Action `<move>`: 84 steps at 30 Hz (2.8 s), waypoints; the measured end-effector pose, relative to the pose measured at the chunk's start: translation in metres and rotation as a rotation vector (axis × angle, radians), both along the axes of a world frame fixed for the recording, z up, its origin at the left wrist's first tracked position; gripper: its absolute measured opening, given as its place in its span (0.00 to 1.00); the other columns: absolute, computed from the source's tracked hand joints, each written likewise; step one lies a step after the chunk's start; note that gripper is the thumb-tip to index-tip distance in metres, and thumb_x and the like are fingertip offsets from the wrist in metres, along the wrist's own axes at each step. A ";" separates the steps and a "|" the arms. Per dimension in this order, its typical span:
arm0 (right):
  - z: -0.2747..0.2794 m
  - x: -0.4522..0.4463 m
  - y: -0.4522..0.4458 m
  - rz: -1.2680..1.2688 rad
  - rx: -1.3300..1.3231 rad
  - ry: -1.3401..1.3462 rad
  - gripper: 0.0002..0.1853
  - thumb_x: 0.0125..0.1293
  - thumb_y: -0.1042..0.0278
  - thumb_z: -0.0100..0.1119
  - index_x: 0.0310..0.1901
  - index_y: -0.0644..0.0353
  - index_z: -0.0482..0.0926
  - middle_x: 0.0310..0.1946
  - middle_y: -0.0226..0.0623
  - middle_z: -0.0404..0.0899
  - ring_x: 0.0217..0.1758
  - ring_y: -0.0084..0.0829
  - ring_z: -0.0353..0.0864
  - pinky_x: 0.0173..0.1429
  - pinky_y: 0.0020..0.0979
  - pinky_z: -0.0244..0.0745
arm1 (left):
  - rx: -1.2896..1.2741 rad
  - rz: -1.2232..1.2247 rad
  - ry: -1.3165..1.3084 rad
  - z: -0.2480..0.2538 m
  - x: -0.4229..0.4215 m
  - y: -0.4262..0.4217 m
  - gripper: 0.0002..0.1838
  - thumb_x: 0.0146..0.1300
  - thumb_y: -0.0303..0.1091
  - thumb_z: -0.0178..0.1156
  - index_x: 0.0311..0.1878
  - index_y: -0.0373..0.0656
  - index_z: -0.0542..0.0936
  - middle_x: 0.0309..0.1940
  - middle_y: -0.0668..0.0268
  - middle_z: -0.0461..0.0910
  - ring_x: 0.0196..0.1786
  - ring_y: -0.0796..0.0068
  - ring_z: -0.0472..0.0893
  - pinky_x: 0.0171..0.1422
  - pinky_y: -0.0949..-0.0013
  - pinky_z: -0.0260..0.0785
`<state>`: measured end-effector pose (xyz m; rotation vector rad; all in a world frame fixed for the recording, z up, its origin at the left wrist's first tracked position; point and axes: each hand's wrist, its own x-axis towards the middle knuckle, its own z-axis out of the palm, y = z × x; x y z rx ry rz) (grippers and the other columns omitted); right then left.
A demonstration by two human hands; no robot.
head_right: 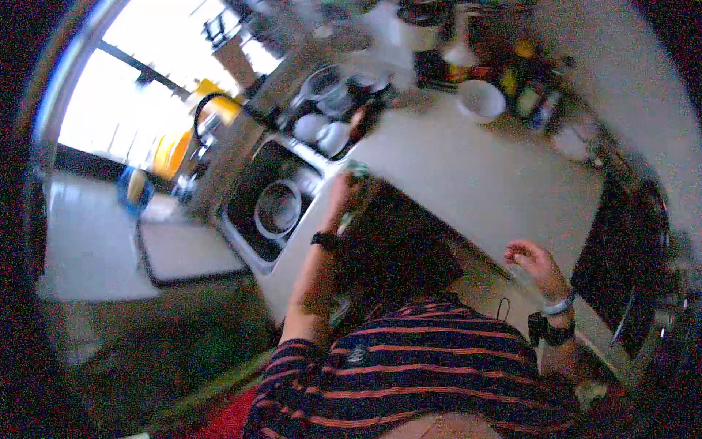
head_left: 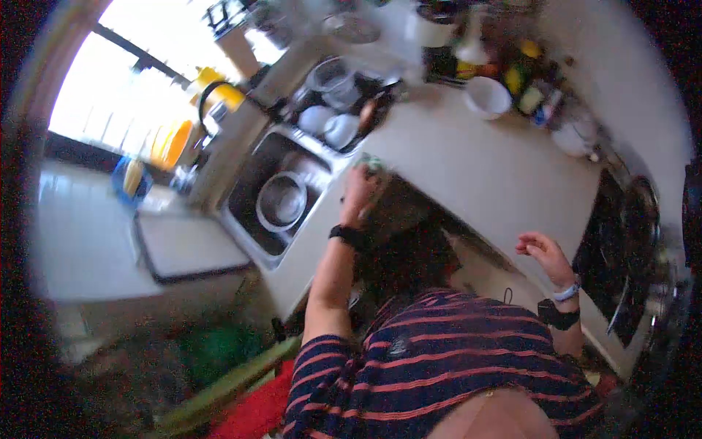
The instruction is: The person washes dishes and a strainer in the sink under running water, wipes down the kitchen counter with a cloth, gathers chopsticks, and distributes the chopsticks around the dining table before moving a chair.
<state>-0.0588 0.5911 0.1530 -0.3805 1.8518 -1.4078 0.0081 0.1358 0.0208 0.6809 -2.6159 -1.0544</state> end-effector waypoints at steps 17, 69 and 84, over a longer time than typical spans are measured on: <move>-0.023 0.062 0.140 -0.660 -0.026 0.024 0.11 0.61 0.74 0.47 0.45 0.64 0.71 0.36 0.33 0.75 0.43 0.24 0.74 0.49 0.25 0.69 | -0.290 -0.625 -0.027 0.007 -0.106 0.275 0.22 0.55 0.39 0.54 0.54 0.46 0.68 0.53 0.50 0.65 0.55 0.53 0.65 0.54 0.51 0.59; -0.034 -0.039 -0.003 -0.124 0.090 0.054 0.13 0.60 0.73 0.49 0.47 0.65 0.71 0.41 0.37 0.76 0.44 0.28 0.76 0.51 0.28 0.68 | -0.698 -0.664 0.056 -0.030 -0.214 0.095 0.25 0.54 0.47 0.49 0.58 0.58 0.65 0.60 0.57 0.58 0.64 0.53 0.54 0.62 0.43 0.45; -0.030 -0.066 -0.021 -0.001 0.146 0.126 0.13 0.61 0.70 0.49 0.44 0.68 0.71 0.36 0.38 0.77 0.41 0.28 0.77 0.48 0.27 0.70 | -0.510 -0.086 -0.143 -0.021 -0.057 -0.016 0.25 0.53 0.41 0.51 0.57 0.54 0.66 0.63 0.56 0.53 0.65 0.51 0.52 0.64 0.53 0.49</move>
